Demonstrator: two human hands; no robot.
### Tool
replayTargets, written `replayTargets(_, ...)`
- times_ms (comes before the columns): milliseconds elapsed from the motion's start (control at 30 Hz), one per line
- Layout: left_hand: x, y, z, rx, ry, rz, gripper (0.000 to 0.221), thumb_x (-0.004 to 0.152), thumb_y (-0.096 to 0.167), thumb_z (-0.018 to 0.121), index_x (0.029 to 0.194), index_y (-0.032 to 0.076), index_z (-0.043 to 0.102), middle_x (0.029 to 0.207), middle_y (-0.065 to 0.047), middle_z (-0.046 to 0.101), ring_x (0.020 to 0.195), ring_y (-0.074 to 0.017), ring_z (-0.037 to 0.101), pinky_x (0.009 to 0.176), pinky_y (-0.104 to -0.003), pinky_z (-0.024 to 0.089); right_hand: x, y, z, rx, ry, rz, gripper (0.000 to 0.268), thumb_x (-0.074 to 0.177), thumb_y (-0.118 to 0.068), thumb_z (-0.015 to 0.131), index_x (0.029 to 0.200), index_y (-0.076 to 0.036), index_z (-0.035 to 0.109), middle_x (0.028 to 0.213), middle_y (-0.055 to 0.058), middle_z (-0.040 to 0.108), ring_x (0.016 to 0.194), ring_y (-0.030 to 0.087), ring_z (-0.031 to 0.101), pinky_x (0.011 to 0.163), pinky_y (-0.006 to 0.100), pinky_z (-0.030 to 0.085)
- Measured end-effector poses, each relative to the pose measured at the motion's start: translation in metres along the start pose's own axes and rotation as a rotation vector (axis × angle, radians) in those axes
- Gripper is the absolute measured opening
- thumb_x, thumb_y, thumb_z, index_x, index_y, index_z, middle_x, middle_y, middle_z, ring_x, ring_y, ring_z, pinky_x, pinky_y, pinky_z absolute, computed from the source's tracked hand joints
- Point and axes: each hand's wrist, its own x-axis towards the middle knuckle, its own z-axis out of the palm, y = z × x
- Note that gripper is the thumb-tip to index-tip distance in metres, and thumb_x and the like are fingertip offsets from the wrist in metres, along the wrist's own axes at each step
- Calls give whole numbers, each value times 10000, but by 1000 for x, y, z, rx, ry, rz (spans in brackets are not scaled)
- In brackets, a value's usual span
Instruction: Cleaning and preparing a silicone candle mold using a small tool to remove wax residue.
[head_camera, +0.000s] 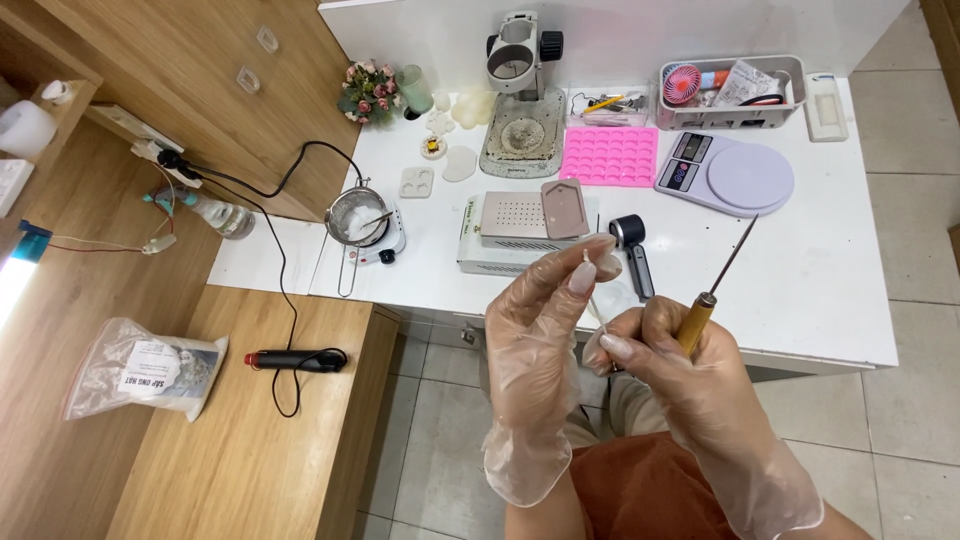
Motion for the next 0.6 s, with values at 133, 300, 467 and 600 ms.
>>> replayTargets(133,0,0,-5,-26,16,6,275,927,139,781,1161,-5,769,1036,-111,763,1013,-185,680,980,-332,521,0,6,-4,5,-39,-16,370,883,-49,722,747,-160,396,835,133,670,818,231,709,747,416,596)
replayTargets(300,1,-2,-15,-15,26,84,195,929,130,793,1064,-11,780,976,-119,768,965,-202,700,979,-361,554,1,7,-4,-18,-65,-13,377,885,-25,708,726,-154,392,839,123,671,809,214,699,747,401,604)
replayTargets(467,3,-14,-30,-64,119,72,142,900,98,828,991,10,765,993,-109,744,971,-202,663,991,-355,514,6,-1,-13,-139,-224,-25,391,907,-22,705,704,-144,394,837,105,655,859,215,725,809,411,642)
replayTargets(600,6,-20,-36,-273,50,48,134,892,68,848,948,55,727,967,-60,695,1087,-235,675,1079,-378,487,10,1,-16,-198,-210,41,412,900,-34,701,693,-156,367,853,105,680,857,222,732,792,394,636)
